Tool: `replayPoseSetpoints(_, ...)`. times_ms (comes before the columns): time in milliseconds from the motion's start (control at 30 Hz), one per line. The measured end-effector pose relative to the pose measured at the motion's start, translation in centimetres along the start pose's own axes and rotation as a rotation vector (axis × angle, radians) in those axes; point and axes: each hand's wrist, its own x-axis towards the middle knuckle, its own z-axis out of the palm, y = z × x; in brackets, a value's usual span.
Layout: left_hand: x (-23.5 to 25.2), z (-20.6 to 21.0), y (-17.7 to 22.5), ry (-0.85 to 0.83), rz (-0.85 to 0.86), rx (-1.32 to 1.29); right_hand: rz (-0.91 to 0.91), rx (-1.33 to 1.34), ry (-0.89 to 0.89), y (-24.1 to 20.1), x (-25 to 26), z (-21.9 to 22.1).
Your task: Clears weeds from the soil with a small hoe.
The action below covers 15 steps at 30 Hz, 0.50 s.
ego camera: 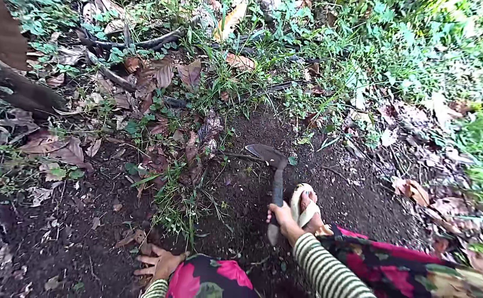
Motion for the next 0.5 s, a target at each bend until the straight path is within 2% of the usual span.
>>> replayPoseSetpoints(67, 0.2, -0.1, 0.0, -0.010, 0.009, -0.028, -0.066, 0.085, 0.026, -2.8, 0.9, -1.1)
replayPoseSetpoints(133, 1.5, 1.5, -0.5, 0.007, 0.012, -0.011, -0.147, 0.294, 0.095, -4.1, 1.5, -0.1)
replayPoseSetpoints(200, 3.3, 3.7, -1.3, 0.019, 0.017, 0.026, -0.198, 0.469, 0.140, -2.5, 1.2, 2.4)
replayPoseSetpoints(233, 3.6, 4.0, -1.4, 0.017, 0.022, 0.026, -0.204, 0.470, 0.139, -0.3, 0.5, 3.6)
replayPoseSetpoints(300, 3.9, 4.5, -1.7, 0.045, 0.025, 0.019, -0.130, 0.209, 0.055, 6.7, -1.7, 4.1)
replayPoseSetpoints(367, 4.4, 5.0, -1.8, 0.035, 0.024, 0.002, -0.001, -0.125, -0.117, 12.8, -3.9, 2.2)
replayPoseSetpoints(433, 4.9, 5.2, -1.8, 0.034, 0.020, 0.008, 0.048, -0.259, -0.215, 15.1, -4.8, 0.3)
replayPoseSetpoints(500, 4.8, 5.7, -2.0, 0.054, 0.011, 0.026, 0.021, -0.216, -0.219, 13.6, -4.8, -0.9)
